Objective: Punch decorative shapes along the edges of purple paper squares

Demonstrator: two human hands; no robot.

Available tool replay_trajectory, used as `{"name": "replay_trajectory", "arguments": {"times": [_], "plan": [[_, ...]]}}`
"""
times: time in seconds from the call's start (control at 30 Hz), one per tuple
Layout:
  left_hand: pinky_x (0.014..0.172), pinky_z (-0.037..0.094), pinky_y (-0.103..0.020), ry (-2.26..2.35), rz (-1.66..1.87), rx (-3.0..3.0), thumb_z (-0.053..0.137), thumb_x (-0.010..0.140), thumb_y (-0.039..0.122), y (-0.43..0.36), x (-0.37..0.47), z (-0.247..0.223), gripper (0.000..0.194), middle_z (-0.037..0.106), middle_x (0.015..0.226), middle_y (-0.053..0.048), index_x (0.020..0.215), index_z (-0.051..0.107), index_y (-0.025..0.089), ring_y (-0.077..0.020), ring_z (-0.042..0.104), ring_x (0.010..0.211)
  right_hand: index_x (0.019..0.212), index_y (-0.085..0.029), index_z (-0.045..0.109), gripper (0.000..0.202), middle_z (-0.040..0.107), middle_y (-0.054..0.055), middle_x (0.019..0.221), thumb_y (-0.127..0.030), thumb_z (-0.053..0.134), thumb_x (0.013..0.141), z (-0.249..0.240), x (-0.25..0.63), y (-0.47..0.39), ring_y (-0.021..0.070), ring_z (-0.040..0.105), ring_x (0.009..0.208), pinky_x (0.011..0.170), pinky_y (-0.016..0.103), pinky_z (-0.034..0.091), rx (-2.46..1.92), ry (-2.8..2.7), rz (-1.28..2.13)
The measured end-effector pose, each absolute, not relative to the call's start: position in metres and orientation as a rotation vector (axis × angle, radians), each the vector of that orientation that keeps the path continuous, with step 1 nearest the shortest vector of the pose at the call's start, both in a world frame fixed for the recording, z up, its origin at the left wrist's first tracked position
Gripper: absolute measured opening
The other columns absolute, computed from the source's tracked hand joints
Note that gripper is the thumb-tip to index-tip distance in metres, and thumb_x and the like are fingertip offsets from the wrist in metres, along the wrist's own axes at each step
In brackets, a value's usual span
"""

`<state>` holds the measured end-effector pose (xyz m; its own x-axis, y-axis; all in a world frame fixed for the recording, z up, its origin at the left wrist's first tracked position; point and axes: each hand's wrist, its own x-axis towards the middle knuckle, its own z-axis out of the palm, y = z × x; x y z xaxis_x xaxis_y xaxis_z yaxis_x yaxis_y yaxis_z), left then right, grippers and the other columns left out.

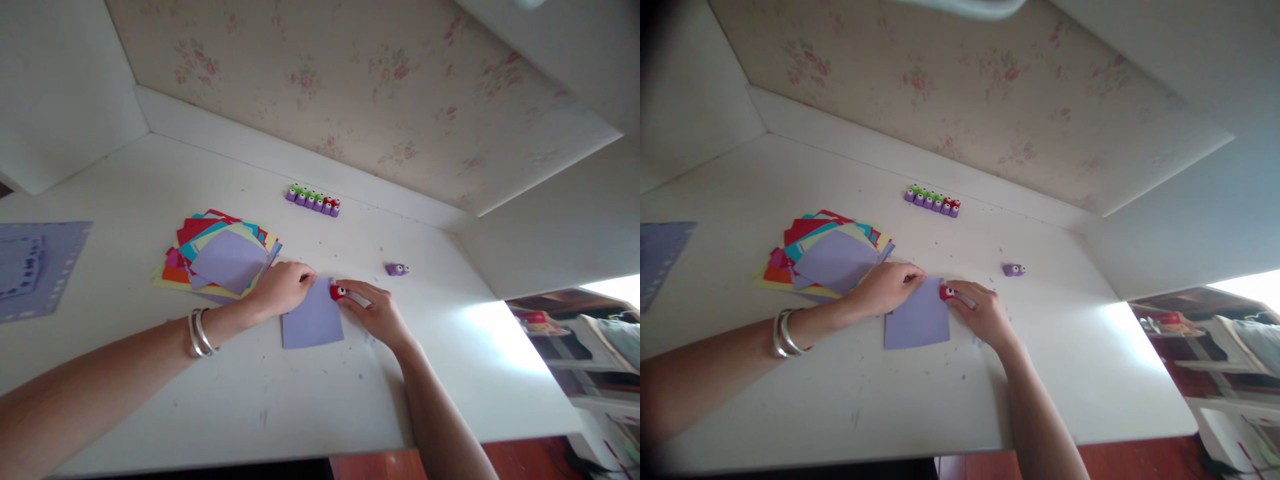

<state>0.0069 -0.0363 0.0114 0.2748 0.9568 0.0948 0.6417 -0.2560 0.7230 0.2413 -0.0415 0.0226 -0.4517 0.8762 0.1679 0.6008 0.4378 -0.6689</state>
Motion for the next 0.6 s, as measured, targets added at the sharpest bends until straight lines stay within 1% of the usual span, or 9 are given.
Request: {"name": "replay_trajectory", "arguments": {"times": [0.2, 0.3, 0.37, 0.4, 0.47, 0.5, 0.53, 0.6], "plan": [[0.08, 0.048, -0.032, 1.424, 0.826, 2.116, 0.045, 0.095, 0.024, -0.042, 0.011, 0.008, 0.025, 0.073, 0.093, -0.004, 0.095, 0.07, 0.021, -0.0199, 0.066, 0.088, 0.113, -0.03, 0.07, 0.027, 0.07, 0.003, 0.116, -0.03, 0.063, 0.086, 0.022, 0.242, -0.042, 0.022, 0.066, 0.103, 0.05, 0.023, 0.058, -1.246, -2.203, 0.72], [0.09, 0.045, -0.037, 1.473, 0.889, 2.249, 0.048, 0.095, 0.025, -0.05, 0.011, 0.011, 0.021, 0.069, 0.103, -0.007, 0.103, 0.067, 0.019, -0.0223, 0.061, 0.099, 0.114, -0.029, 0.07, 0.027, 0.069, 0.003, 0.119, -0.031, 0.063, 0.087, 0.023, 0.243, -0.042, 0.0229, 0.065, 0.107, 0.051, 0.023, 0.059, -1.232, -2.207, 0.73], [0.095, 0.042, -0.044, 1.516, 0.888, 2.37, 0.051, 0.094, 0.028, -0.06, 0.012, 0.015, 0.023, 0.064, 0.114, -0.01, 0.11, 0.064, 0.019, -0.0268, 0.055, 0.109, 0.113, -0.029, 0.071, 0.026, 0.069, 0.003, 0.118, -0.031, 0.061, 0.089, 0.023, 0.244, -0.042, 0.0227, 0.065, 0.107, 0.06, 0.027, 0.062, -1.215, -2.216, 0.723], [0.097, 0.04, -0.047, 1.506, 0.863, 2.43, 0.051, 0.094, 0.03, -0.066, 0.013, 0.016, 0.025, 0.061, 0.119, -0.01, 0.114, 0.063, 0.02, -0.0285, 0.053, 0.113, 0.112, -0.029, 0.071, 0.025, 0.07, 0.003, 0.116, -0.031, 0.061, 0.089, 0.023, 0.245, -0.042, 0.0224, 0.065, 0.107, 0.067, 0.029, 0.063, -1.201, -2.223, 0.712], [0.099, 0.038, -0.048, 1.45, 0.79, 2.506, 0.049, 0.095, 0.036, -0.078, 0.015, 0.017, 0.032, 0.057, 0.127, -0.012, 0.12, 0.06, 0.019, -0.0299, 0.049, 0.118, 0.11, -0.029, 0.071, 0.023, 0.071, 0.003, 0.113, -0.03, 0.06, 0.09, 0.023, 0.246, -0.041, 0.0217, 0.066, 0.105, 0.081, 0.035, 0.061, -1.17, -2.242, 0.684], [0.102, 0.036, -0.048, 1.43, 0.753, 2.526, 0.049, 0.094, 0.039, -0.083, 0.016, 0.016, 0.037, 0.055, 0.131, -0.013, 0.123, 0.058, 0.018, -0.0309, 0.047, 0.122, 0.11, -0.029, 0.072, 0.023, 0.072, 0.003, 0.112, -0.03, 0.06, 0.09, 0.023, 0.247, -0.041, 0.0215, 0.067, 0.103, 0.085, 0.037, 0.06, -1.159, -2.247, 0.668], [0.104, 0.034, -0.048, 1.418, 0.723, 2.539, 0.05, 0.093, 0.042, -0.087, 0.017, 0.014, 0.042, 0.052, 0.134, -0.014, 0.126, 0.056, 0.016, -0.0317, 0.044, 0.125, 0.109, -0.029, 0.072, 0.022, 0.072, 0.003, 0.111, -0.029, 0.06, 0.09, 0.023, 0.247, -0.041, 0.0216, 0.067, 0.103, 0.087, 0.038, 0.059, -1.157, -2.249, 0.654], [0.108, 0.03, -0.049, 1.408, 0.677, 2.548, 0.052, 0.091, 0.045, -0.091, 0.018, 0.01, 0.048, 0.05, 0.138, -0.016, 0.128, 0.054, 0.014, -0.0326, 0.04, 0.13, 0.108, -0.029, 0.072, 0.022, 0.072, 0.004, 0.11, -0.029, 0.06, 0.09, 0.022, 0.248, -0.04, 0.022, 0.067, 0.102, 0.086, 0.039, 0.059, -1.179, -2.247, 0.639]]}}
